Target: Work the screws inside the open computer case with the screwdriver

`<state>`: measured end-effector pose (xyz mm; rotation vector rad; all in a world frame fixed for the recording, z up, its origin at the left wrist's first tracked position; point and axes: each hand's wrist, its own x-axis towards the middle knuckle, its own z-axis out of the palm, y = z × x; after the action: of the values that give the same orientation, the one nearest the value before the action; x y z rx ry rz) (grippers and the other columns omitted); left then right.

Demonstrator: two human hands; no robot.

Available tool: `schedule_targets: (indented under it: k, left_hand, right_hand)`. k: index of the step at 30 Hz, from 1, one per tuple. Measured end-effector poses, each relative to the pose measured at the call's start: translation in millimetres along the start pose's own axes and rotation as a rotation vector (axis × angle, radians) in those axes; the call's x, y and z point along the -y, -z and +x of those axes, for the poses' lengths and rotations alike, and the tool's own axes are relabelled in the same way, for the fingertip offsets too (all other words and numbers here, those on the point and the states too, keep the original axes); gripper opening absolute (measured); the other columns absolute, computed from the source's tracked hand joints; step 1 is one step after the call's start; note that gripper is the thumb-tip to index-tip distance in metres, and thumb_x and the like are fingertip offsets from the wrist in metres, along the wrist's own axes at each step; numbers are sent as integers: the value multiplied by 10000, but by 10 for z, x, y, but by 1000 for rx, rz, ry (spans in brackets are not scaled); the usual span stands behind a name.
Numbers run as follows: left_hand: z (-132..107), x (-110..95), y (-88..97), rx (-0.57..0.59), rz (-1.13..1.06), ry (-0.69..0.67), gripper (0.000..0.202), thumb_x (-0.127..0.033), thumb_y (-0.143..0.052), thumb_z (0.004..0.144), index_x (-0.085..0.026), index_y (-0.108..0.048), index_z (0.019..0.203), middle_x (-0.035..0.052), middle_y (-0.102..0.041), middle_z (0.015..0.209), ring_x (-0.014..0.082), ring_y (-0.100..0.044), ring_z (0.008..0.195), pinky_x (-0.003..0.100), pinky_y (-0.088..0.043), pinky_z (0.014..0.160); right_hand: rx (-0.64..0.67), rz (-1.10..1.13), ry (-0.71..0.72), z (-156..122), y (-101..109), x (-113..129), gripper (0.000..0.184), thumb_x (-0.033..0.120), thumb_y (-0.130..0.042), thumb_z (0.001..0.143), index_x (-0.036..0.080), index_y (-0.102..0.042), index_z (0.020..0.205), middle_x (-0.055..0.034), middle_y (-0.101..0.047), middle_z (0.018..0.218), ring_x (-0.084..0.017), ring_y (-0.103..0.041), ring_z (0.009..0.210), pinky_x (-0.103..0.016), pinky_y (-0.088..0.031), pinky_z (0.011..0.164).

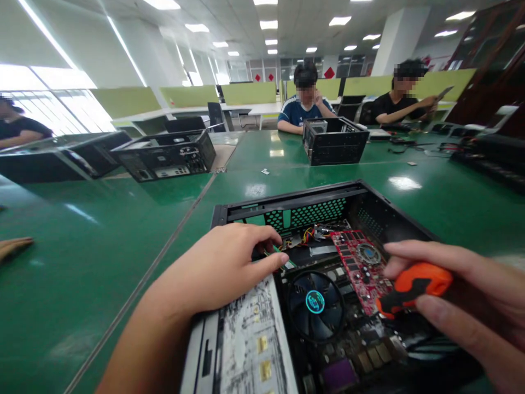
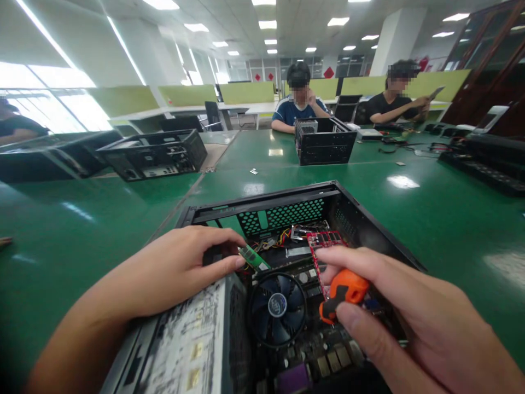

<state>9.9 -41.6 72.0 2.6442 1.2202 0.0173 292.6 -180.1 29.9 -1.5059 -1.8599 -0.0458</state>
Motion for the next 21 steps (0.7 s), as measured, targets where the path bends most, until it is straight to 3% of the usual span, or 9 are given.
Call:
schedule_targets:
  k: [3, 8, 14, 21]
  left_hand:
    - [-4, 19, -2, -1, -21, -8, 334, -558, -495, 949, -332, -707, 1073, -28, -763, 1009, 205, -696, 895, 319, -494, 808]
    - [15, 60, -38, -28, -28, -20, 342, -574, -506, 940, -340, -714, 1075, -31, -763, 1035, 205, -694, 915, 315, -487, 825]
    - [16, 53, -41, -33, -33, -27, 364, -568, -511, 936, -320, -726, 1093, -13, -765, 1034, 200, -696, 909, 297, -491, 817]
    - [19, 59, -44, -44, -40, -38, 358, -564, -518, 936, -316, -732, 1082, -6, -769, 1014, 202, -697, 878, 305, -495, 815]
  right_hand:
    - [60, -90, 82, -10, -55, 3, 303, 426, -507, 973, 372, -583, 1262, 43, -789, 943, -171, -750, 606, -266, -665, 699]
    - [97, -176, 89, -34, -81, 11, 315, 432, -483, 978, 354, -546, 1277, 37, -784, 962, -167, -741, 599, -267, -659, 714]
    - [115, -169, 87, -31, -65, 20, 302, 413, -498, 969, 345, -563, 1256, 42, -782, 930, -168, -736, 590, -265, -653, 696]
    - [87, -113, 82, -57, -123, 20, 348, 418, -505, 963, 346, -585, 1295, 17, -786, 1046, -216, -775, 724, -322, -666, 721]
